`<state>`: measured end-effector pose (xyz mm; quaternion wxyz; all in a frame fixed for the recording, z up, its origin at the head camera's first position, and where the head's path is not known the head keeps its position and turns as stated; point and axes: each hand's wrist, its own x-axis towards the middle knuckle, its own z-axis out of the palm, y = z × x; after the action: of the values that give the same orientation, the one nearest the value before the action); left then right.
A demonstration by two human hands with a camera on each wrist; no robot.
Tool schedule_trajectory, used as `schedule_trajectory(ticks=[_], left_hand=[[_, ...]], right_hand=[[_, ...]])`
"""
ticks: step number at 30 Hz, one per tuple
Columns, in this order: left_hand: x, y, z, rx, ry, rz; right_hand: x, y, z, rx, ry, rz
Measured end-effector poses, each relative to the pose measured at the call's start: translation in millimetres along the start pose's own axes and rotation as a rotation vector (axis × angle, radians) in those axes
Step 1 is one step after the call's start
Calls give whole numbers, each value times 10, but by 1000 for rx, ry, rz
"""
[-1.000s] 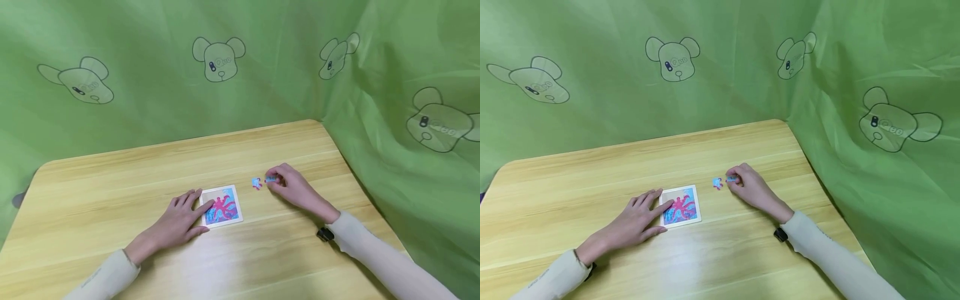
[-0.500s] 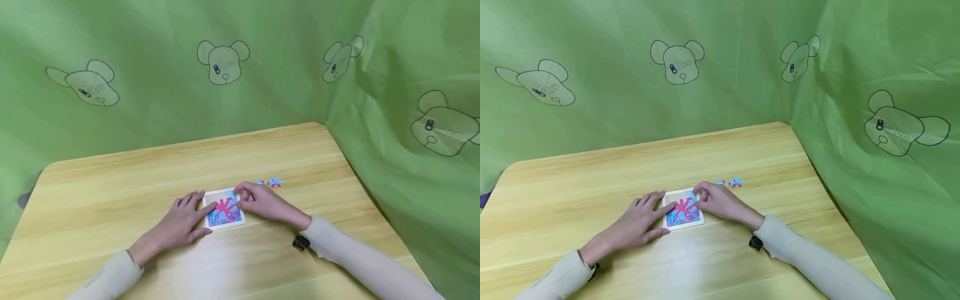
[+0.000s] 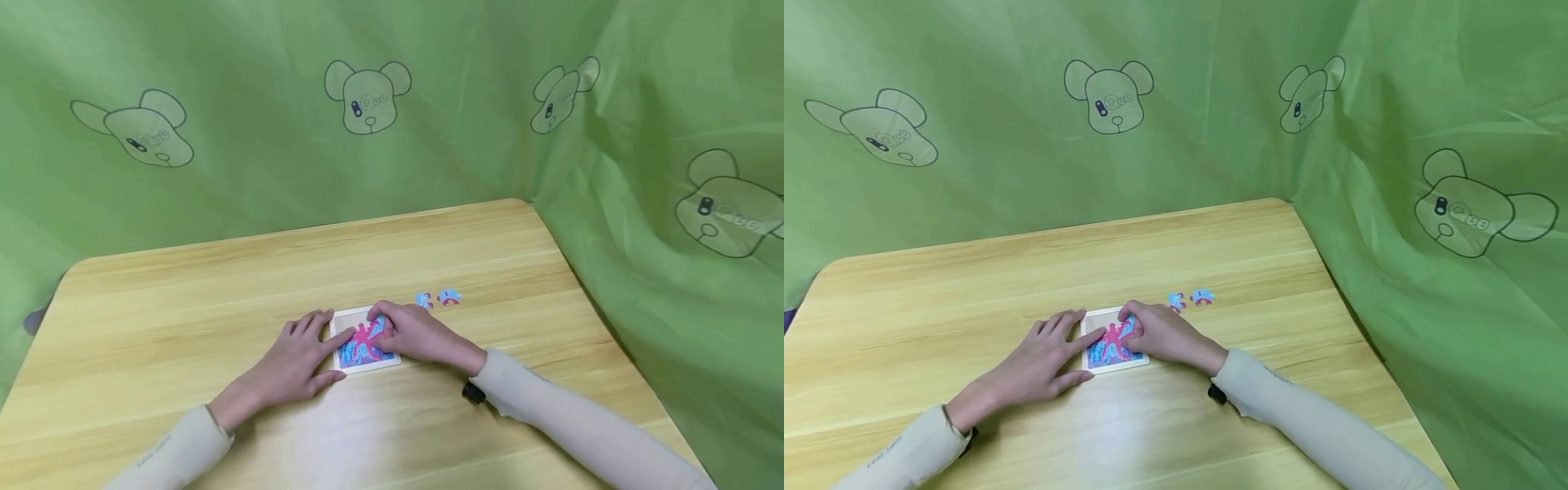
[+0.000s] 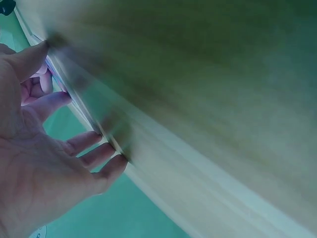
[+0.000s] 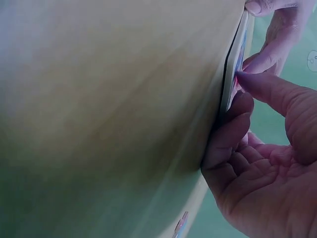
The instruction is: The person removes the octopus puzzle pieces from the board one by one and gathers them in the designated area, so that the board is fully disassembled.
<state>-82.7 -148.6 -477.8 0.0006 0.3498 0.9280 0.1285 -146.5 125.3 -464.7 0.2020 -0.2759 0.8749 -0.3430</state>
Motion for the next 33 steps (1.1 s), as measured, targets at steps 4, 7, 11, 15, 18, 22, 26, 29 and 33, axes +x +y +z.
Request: schedule_trajectory(ticks=[4,7,11,15,18,22,26,29,33], left_hand=[[0,-2,16,1,0,1],[-1,6,20,-3,0,-1],[-4,14,14,-3,0,-5],[-8,16,3,4,3,-4],[-5,18,3,1,3,-3],[-2,14,13,-9,-7,-5],[-3,4,20,-12,-14,-10],[-1,0,20,-17,-18,-11],[-4,0,9,-20,-27,-16]], right_hand=[[0,-20,9,-36,12,19],[-15,-32,16,-65,28,7],[-31,-54,46,-117,52,-30],[-36,-75,63,-158,64,-48],[-41,-69,59,-161,63,-54],[-38,-48,36,-123,57,-40],[-1,-23,-9,-86,46,-5],[35,-8,-39,-57,28,31],[75,0,-57,-29,16,79]])
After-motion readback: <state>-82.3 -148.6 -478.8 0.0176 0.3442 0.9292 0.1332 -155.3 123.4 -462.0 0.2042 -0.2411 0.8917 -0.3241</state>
